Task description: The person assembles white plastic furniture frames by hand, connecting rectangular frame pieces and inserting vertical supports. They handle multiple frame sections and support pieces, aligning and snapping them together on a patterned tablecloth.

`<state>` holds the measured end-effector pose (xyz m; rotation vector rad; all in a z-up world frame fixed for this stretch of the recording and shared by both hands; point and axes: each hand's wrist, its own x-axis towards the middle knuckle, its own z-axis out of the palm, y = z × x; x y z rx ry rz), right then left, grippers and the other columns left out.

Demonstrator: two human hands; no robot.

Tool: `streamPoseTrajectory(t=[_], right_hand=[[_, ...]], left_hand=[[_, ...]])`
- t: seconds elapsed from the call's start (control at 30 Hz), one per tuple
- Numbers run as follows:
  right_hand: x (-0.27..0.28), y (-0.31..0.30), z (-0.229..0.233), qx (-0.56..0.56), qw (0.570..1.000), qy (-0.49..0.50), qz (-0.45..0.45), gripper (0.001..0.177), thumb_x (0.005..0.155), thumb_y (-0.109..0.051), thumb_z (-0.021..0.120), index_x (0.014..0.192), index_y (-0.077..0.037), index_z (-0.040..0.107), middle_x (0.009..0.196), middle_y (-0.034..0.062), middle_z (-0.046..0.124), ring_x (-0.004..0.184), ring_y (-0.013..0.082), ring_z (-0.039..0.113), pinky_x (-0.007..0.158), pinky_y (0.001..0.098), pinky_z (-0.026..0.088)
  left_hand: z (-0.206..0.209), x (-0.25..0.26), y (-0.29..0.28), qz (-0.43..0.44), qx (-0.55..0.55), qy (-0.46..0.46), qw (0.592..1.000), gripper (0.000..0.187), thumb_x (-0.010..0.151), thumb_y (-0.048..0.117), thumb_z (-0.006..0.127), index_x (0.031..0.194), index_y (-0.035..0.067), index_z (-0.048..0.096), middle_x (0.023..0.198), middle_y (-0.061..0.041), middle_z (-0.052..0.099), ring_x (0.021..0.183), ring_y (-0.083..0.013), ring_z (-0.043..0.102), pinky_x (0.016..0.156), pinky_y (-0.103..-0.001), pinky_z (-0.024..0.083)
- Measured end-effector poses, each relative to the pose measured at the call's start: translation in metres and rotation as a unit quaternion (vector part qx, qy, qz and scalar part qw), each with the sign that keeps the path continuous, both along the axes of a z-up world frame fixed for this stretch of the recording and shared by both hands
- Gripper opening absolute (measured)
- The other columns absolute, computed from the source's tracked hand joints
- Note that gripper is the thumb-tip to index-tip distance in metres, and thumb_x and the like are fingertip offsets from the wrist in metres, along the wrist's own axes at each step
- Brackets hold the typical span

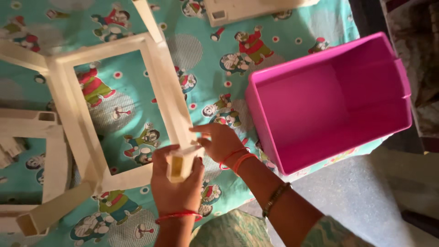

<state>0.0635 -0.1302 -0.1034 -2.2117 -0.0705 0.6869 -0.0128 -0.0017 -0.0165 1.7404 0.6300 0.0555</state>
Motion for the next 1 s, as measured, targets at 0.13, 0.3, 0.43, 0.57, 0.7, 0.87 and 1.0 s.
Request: streamPoseTrajectory(t=[0.13,0.3,0.43,0.57,0.7,0.87,1.0], right_hand=[[0.01,0.011,0.038,0.192,0.975,0.078,-0.083,0.031,0.1,-0.022,0.062,0.122,-0.003,0.073,0.106,0.0106,0.08,0.1,0.013,0.071,0.093,0.0282,0.055],[-0.002,0.024,0.095,0.257,0.954,0.125,-0.093,0.037,0.1,-0.026,0.064,0.122,0.002,0.072,0.109,0.0057,0.078,0.104,0.0099,0.069,0.092,0.0266,0.054],[-0.007,0.024,0.129,0.331,0.936,0.111,-0.054,0.039,0.099,-0.019,0.065,0.133,0.001,0.066,0.114,0.0043,0.075,0.105,0.0078,0.066,0.092,0.0252,0.054],[-0.011,0.034,0.157,0.353,0.929,0.1,-0.058,0.039,0.099,-0.013,0.065,0.135,0.002,0.064,0.116,0.0046,0.074,0.104,0.0076,0.066,0.092,0.0246,0.054],[-0.015,0.051,0.189,0.384,0.917,0.089,-0.063,0.038,0.099,-0.01,0.065,0.134,0.004,0.064,0.115,0.0072,0.074,0.101,0.0109,0.067,0.089,0.0275,0.056],[-0.029,0.075,0.237,0.365,0.923,0.105,-0.058,0.04,0.096,-0.009,0.064,0.135,0.001,0.064,0.117,0.0071,0.075,0.103,0.0112,0.068,0.091,0.0277,0.056],[-0.045,0.096,0.272,0.347,0.932,0.098,-0.046,0.039,0.096,-0.009,0.064,0.133,0.002,0.065,0.12,0.0068,0.075,0.106,0.0113,0.069,0.093,0.0276,0.055]], left_hand=[[0.003,0.019,0.02,0.069,-0.149,-0.01,0.986,0.057,0.074,0.005,0.082,0.119,0.001,0.047,0.111,-0.011,0.067,0.102,-0.0177,0.072,0.086,-0.031,0.062],[0.033,0.031,0.034,0.112,-0.126,-0.01,0.986,0.052,0.079,0.009,0.085,0.121,-0.007,0.059,0.111,-0.015,0.071,0.104,-0.0207,0.07,0.089,-0.031,0.058],[0.06,0.032,0.042,0.126,-0.185,-0.01,0.975,0.055,0.081,0.009,0.079,0.129,-0.005,0.059,0.118,-0.017,0.074,0.105,-0.0173,0.073,0.088,-0.029,0.058],[0.093,0.025,0.046,0.115,-0.205,-0.004,0.972,0.05,0.084,0.01,0.075,0.131,-0.004,0.062,0.116,-0.014,0.077,0.101,-0.0139,0.073,0.085,-0.027,0.057],[0.132,0.011,0.053,0.111,-0.189,0.018,0.975,0.042,0.091,0.011,0.071,0.13,-0.004,0.069,0.109,-0.012,0.079,0.09,-0.0128,0.067,0.076,-0.027,0.053],[0.168,-0.008,0.07,0.151,-0.26,-0.026,0.953,0.042,0.089,0.01,0.07,0.129,-0.004,0.066,0.107,-0.008,0.079,0.09,-0.0102,0.07,0.075,-0.026,0.055],[0.19,-0.026,0.087,0.162,-0.282,-0.085,0.942,0.041,0.089,0.009,0.07,0.126,-0.007,0.066,0.106,-0.01,0.08,0.088,-0.0116,0.073,0.073,-0.025,0.057]])
